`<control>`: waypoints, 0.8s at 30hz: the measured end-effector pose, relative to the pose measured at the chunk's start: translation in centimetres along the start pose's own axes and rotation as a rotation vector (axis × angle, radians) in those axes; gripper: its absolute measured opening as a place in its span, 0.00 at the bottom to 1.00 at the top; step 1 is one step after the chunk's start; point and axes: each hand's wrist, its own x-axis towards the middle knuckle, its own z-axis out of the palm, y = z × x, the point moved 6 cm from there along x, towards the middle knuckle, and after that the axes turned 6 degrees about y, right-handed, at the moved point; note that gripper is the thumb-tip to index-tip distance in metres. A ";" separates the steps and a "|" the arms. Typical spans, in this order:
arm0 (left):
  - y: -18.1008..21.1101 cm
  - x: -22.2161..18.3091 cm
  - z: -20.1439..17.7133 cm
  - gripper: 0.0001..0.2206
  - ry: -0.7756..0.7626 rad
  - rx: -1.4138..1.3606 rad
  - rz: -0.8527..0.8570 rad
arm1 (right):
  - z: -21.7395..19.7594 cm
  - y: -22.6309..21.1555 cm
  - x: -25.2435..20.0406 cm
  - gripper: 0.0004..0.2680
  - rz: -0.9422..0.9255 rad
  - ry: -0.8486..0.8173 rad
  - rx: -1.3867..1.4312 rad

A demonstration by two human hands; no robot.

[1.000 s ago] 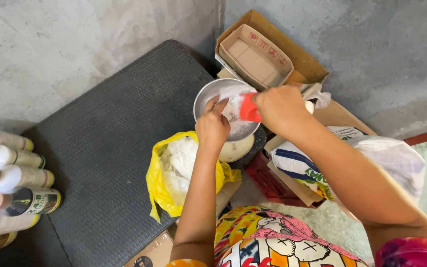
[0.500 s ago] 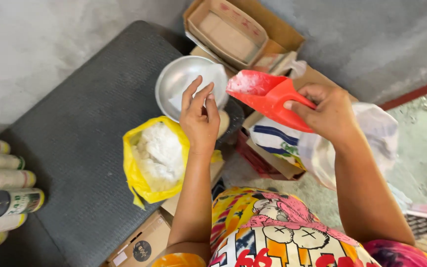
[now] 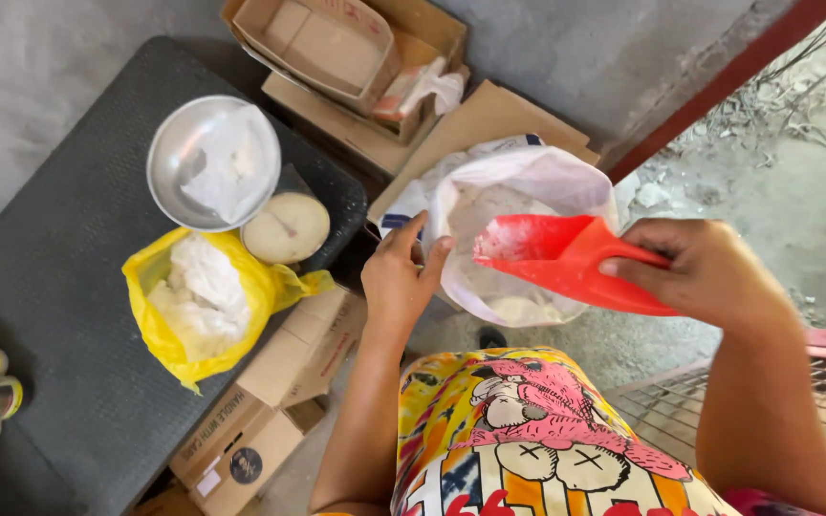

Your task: Scoop powder from a large bag into smaller plastic bags, weigh them, and pack them into a cardboard box.

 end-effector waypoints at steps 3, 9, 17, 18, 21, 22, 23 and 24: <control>-0.3 -1.8 2.6 0.35 -0.055 0.174 0.070 | 3.5 2.8 0.8 0.11 -0.206 0.035 -0.211; -0.9 -3.1 3.6 0.28 -0.096 0.229 -0.029 | 13.5 6.3 4.3 0.11 -0.219 0.008 -0.408; -0.2 -3.0 2.7 0.26 -0.043 0.164 0.002 | 20.4 9.1 9.4 0.11 -0.188 -0.179 -0.489; 0.0 -3.1 2.6 0.26 -0.039 0.145 0.003 | 20.6 9.0 9.5 0.11 -0.170 -0.180 -0.460; 0.3 -2.8 1.9 0.24 -0.024 0.068 -0.019 | 21.5 8.3 9.8 0.11 -0.148 -0.152 -0.352; 0.1 -2.6 2.0 0.24 -0.019 0.069 -0.021 | 22.3 8.3 10.0 0.11 -0.153 -0.153 -0.353; 0.2 -2.5 2.0 0.24 -0.013 0.073 0.022 | 22.9 8.1 10.3 0.11 -0.166 -0.130 -0.347; 0.3 -2.4 2.1 0.24 -0.012 0.078 0.065 | 23.6 8.1 10.5 0.11 -0.175 -0.107 -0.340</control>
